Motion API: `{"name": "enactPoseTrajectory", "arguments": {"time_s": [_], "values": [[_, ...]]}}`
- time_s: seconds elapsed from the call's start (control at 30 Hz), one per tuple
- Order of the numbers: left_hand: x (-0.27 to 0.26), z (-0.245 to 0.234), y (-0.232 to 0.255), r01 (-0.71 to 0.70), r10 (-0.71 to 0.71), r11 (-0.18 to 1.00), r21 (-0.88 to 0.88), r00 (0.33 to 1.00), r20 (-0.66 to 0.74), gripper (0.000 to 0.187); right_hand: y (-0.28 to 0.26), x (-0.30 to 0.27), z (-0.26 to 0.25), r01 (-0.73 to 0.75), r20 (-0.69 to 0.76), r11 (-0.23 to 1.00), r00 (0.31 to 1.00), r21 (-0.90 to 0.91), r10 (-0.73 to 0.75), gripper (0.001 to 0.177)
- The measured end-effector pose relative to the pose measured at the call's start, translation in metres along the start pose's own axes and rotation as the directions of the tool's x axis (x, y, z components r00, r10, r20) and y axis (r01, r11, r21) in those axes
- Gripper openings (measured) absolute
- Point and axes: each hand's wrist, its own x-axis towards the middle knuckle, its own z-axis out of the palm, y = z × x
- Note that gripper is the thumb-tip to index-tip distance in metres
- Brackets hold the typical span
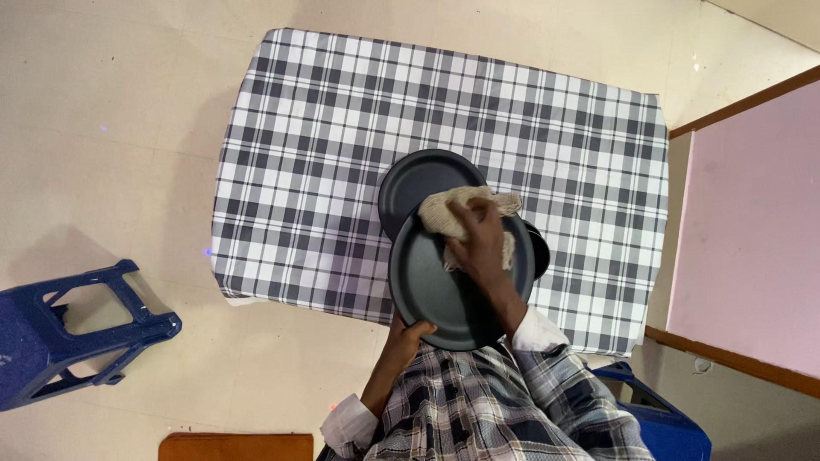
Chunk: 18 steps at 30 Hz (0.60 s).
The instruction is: The person wipes the inside and outside of several plates with a cloth, moving them around on the table to clean different areas.
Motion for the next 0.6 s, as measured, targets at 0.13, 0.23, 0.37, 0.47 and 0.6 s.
{"name": "enactPoseTrajectory", "arguments": {"time_s": [0.13, 0.23, 0.37, 0.47, 0.6], "values": [[0.000, 0.006, -0.009, -0.122, 0.121, 0.987, 0.106, 0.993, 0.015, 0.032, -0.055, -0.056, 0.016, 0.101, 0.387, 0.961, 0.900, 0.259, -0.199, 0.068], [-0.026, 0.016, -0.001, -0.127, 0.188, 0.924, 0.361, 0.972, -0.139, 0.052, -0.035, -0.084, -0.015, 0.146, 0.537, 0.952, 0.798, 0.268, -0.274, 0.075], [-0.045, 0.033, 0.004, -0.271, 0.259, 0.958, -0.096, 0.958, -0.121, 0.044, 0.025, -0.084, -0.055, 0.276, 0.304, 0.946, 0.898, 0.169, -0.316, 0.079], [-0.066, 0.056, 0.002, -0.237, 0.255, 0.959, 0.156, 0.961, -0.105, 0.044, 0.054, -0.046, -0.066, -0.077, 0.192, 0.995, 0.979, 0.057, 0.065, 0.060], [-0.065, 0.074, -0.012, -0.181, 0.229, 0.882, 0.434, 0.971, -0.061, 0.040, -0.001, -0.045, -0.042, 0.053, -0.015, 0.961, 0.999, 0.271, -0.050, 0.059]]}}
